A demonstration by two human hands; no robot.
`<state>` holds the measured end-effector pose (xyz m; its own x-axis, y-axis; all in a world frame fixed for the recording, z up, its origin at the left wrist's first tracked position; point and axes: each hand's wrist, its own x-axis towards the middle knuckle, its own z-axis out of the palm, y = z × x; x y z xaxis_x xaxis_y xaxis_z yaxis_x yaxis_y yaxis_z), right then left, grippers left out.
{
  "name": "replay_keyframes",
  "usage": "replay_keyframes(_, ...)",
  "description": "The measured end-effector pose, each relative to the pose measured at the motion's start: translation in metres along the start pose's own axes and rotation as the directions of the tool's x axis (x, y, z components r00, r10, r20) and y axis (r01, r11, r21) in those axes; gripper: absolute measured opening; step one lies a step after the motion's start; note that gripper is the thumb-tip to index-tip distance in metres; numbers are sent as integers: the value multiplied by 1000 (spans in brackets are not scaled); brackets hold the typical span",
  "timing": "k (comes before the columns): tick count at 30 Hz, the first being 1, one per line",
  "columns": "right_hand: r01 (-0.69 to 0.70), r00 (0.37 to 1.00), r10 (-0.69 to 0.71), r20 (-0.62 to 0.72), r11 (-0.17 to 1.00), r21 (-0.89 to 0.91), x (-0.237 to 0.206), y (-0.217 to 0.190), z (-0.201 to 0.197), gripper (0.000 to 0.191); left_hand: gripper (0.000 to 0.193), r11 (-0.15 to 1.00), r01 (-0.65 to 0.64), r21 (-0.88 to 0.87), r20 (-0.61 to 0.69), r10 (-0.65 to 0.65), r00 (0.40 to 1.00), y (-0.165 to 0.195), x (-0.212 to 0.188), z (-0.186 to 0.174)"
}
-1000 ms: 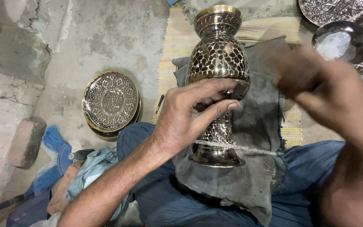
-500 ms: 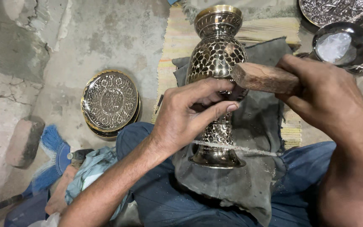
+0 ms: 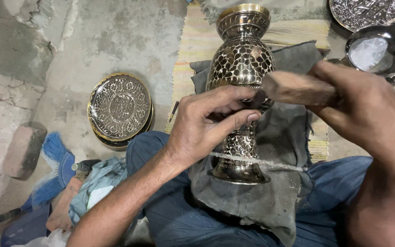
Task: The person sits on the floor and uses a chisel and wooden mallet to engrave patterns onto a silver-colored metal vase. They repeatedly strike the chisel against the vase's surface to create decorative indentations.
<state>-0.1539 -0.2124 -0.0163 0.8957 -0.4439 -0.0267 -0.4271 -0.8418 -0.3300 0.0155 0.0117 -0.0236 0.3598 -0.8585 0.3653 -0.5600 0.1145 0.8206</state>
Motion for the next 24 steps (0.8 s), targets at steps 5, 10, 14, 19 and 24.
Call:
replay_keyframes(5,163,980,-177,-96,976,-142,0,-5,0,33,32,999,-32,5,-41,32,999,-3,-3,1)
replay_keyframes(10,124,988,-124,-93,992,-9,3,-3,-1,37,36,997,35,-65,-41,-38,998,-7,-4,3)
replay_keyframes(14,350,914,-284,-289,913,209,3,0,-3,32,35,995,-62,-80,-63,57,996,-9,-5,2)
replay_keyframes(19,238,949,-218,-226,969,68,8,1,0,27,35,993,6,-116,-55,-13,998,-8,-5,2)
replay_keyframes(24,119,989,-97,-115,972,203,11,2,1,33,36,988,46,-147,-63,-56,996,-9,-4,4)
